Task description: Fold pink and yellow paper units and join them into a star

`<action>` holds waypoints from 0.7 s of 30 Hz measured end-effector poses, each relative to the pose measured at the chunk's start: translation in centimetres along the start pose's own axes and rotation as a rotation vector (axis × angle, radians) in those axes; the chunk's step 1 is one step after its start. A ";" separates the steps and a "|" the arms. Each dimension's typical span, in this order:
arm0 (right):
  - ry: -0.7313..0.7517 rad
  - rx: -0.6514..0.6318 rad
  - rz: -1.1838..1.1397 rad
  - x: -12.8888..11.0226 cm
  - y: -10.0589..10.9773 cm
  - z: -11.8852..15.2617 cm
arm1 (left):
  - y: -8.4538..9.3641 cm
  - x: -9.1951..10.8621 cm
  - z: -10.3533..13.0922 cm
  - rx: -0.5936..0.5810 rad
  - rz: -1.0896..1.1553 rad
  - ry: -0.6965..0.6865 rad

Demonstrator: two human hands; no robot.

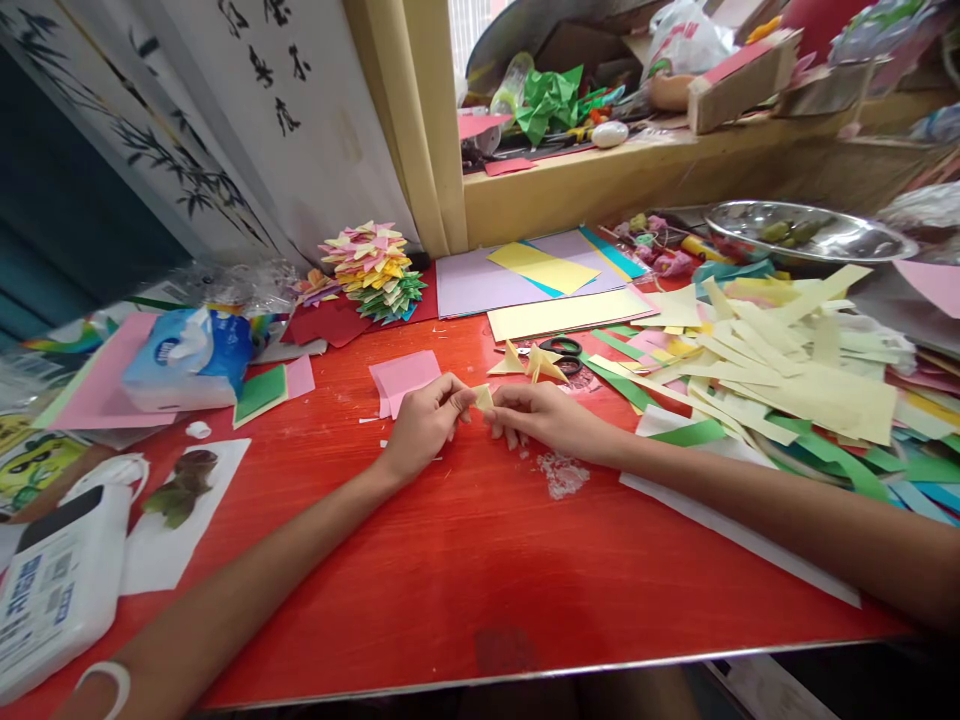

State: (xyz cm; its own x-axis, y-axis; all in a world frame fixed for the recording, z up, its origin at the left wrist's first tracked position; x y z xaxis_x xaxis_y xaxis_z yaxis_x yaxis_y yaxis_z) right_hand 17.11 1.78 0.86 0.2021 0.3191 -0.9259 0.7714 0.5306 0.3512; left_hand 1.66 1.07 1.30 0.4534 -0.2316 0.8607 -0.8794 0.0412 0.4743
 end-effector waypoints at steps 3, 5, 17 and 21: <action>-0.015 -0.019 -0.033 0.1 0.1 -0.1 | -0.1 -0.1 -0.1 -0.038 0.058 0.009; -0.025 -0.023 -0.056 0.2 0.1 -0.1 | -0.2 0.1 -0.1 -0.059 0.105 0.010; 0.120 -0.087 0.287 -0.9 0.1 0.3 | -0.4 0.7 -0.1 -0.154 0.022 -0.113; 0.111 -0.096 0.340 -0.9 -0.1 0.2 | -0.5 0.6 -0.1 -0.178 0.022 -0.077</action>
State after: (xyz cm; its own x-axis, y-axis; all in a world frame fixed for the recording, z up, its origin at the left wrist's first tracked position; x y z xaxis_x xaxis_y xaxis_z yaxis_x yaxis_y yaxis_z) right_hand 16.98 1.26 1.59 0.3663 0.5705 -0.7351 0.6102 0.4491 0.6526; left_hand 2.33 1.06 1.59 0.4157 -0.3021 0.8579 -0.8464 0.2168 0.4864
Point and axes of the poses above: each hand's wrist, its own z-axis away from the middle knuckle, its own y-axis out of the back of the hand, x = y × z, the point moved 3 cm from there along -z, towards the middle knuckle, and after that the axes turned 5 degrees about x, right-handed, at the moved point
